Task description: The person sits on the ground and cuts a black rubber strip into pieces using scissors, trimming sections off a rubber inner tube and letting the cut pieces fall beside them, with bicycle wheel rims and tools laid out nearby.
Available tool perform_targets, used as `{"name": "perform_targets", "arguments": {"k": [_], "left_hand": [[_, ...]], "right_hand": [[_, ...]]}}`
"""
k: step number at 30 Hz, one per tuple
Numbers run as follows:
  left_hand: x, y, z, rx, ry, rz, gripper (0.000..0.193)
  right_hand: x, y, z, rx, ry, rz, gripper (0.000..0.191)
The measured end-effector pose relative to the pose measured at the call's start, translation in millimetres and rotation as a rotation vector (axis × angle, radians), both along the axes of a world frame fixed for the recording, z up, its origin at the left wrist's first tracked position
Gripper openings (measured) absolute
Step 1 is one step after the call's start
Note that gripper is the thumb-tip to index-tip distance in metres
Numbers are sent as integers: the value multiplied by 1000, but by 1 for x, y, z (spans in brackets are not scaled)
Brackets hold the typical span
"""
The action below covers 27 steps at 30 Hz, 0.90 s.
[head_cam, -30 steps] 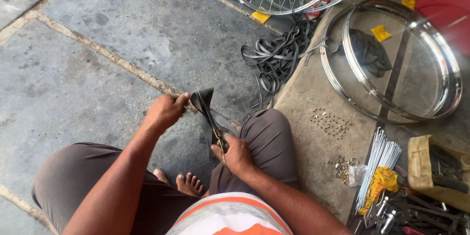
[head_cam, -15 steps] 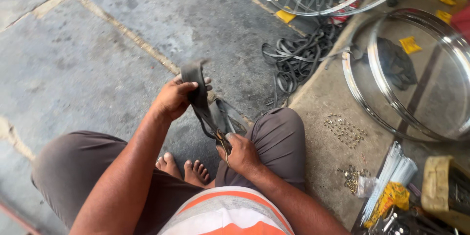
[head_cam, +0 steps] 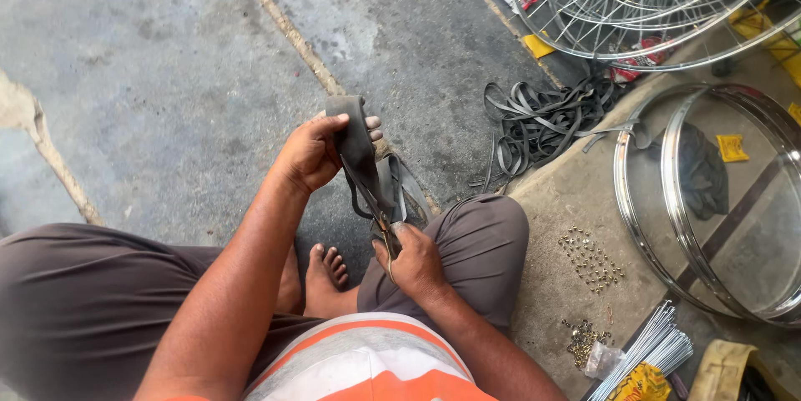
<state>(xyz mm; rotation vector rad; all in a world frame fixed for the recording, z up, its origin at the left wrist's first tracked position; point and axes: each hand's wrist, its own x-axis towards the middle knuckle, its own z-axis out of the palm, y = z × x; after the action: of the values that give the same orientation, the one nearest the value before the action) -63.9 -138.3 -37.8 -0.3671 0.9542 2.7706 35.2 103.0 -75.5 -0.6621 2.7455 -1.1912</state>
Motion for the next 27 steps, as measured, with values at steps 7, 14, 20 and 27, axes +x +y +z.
{"name": "perform_targets", "arguments": {"k": [7, 14, 20, 27], "left_hand": [[10, -14, -16, 54, 33, 68, 61], [-10, -7, -19, 120, 80, 16, 94], [-18, -10, -27, 169, 108, 14, 100], [-14, -33, -29, 120, 22, 123, 101]], "right_hand": [[-4, -11, -2, 45, -17, 23, 29], [-7, -19, 3, 63, -71, -84, 30], [-18, -27, 2, 35, -87, -44, 30], [-40, -46, -2, 61, -227, 55, 32]]}}
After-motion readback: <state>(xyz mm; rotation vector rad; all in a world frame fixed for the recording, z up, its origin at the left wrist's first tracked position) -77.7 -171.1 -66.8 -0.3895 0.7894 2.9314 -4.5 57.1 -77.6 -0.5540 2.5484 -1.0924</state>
